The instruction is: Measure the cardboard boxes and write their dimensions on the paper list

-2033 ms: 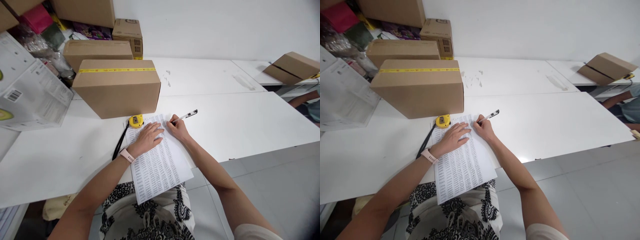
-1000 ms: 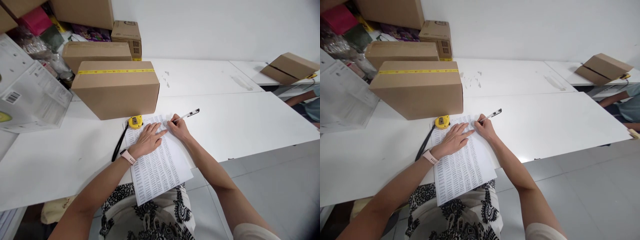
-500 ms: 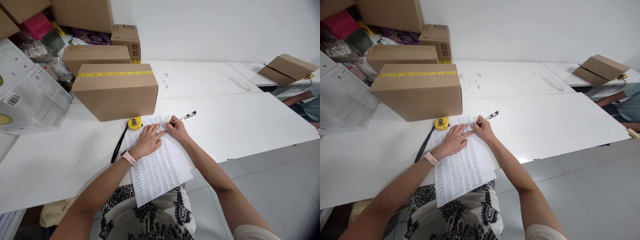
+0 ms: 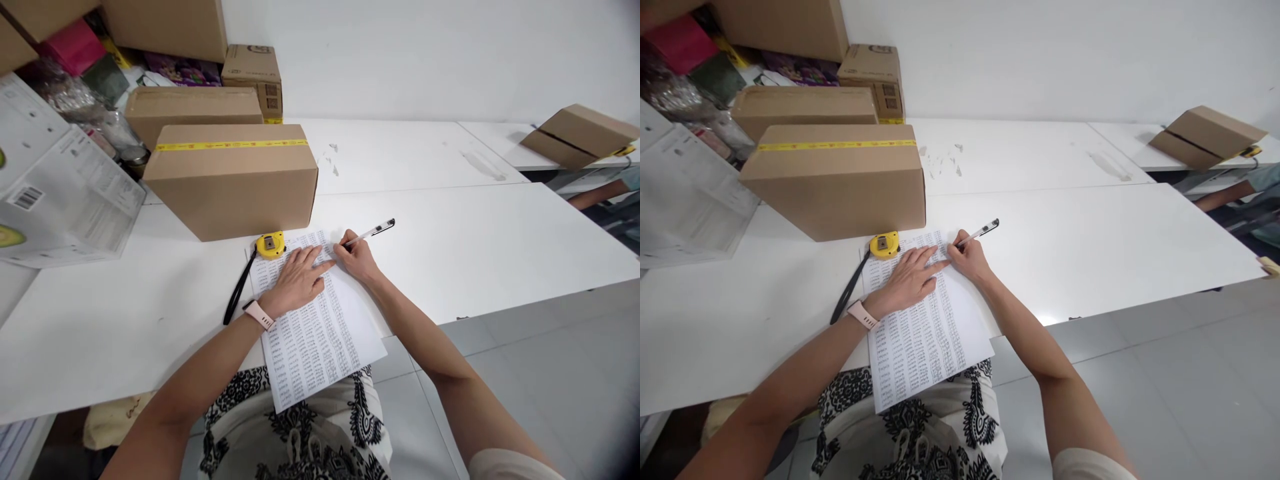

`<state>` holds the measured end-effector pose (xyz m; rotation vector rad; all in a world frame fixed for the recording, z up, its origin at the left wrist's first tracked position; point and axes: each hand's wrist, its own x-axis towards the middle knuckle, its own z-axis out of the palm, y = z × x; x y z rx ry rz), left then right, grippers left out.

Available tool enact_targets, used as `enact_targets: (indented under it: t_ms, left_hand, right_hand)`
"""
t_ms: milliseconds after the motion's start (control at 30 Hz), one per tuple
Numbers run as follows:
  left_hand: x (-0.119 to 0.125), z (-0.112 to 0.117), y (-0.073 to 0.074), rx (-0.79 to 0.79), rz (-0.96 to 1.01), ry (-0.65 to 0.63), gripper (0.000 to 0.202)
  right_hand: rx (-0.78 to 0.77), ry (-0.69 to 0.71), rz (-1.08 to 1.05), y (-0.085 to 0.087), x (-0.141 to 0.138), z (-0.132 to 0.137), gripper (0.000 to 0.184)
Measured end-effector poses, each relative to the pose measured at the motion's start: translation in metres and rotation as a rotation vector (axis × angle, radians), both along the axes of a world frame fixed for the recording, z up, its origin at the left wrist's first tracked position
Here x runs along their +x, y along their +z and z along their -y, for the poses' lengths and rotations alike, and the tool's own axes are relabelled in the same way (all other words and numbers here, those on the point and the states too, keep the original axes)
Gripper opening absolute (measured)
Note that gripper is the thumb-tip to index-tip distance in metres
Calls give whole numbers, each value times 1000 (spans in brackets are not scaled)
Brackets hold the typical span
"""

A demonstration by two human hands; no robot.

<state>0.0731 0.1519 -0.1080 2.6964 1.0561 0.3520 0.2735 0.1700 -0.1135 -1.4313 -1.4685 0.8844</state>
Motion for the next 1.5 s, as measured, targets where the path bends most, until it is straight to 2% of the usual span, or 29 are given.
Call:
enact_targets:
  t_ms: [800, 933, 1033, 1067, 1133, 1267, 1300, 1367, 1433, 1500]
  left_hand:
    - [0, 0, 0, 24, -29, -6, 49]
    - [0, 1, -4, 48, -10, -2, 48]
    - [0, 1, -4, 91, 61, -6, 44]
    - [0, 0, -1, 112, 105, 5, 39]
    - [-2, -2, 6, 165, 206, 88, 24]
    - [-18, -6, 21, 254, 272, 431, 7]
    - [-24, -8, 23, 246, 250, 506, 11]
    - [-35, -12, 22, 180, 192, 616, 32]
    - [-43, -17, 18, 87, 160, 680, 49]
    - [-47, -22, 15, 10, 180, 702, 52]
  right_hand:
    - [-1, -19, 8, 0, -3, 1, 24]
    - [110, -80, 26, -5, 4, -3, 21]
    - [274, -98, 226, -8, 18, -8, 10]
    - [315, -83, 318, -9, 23, -9, 13]
    - [352, -31, 479, -13, 30, -11, 25]
    - [347, 22, 589, -21, 33, -15, 46]
    - [342, 9, 572, -23, 32, -16, 50]
    - [326, -34, 510, -26, 32, -19, 55]
    - [301, -76, 448, -28, 32, -22, 54]
    - [274, -99, 401, -30, 34, -25, 52]
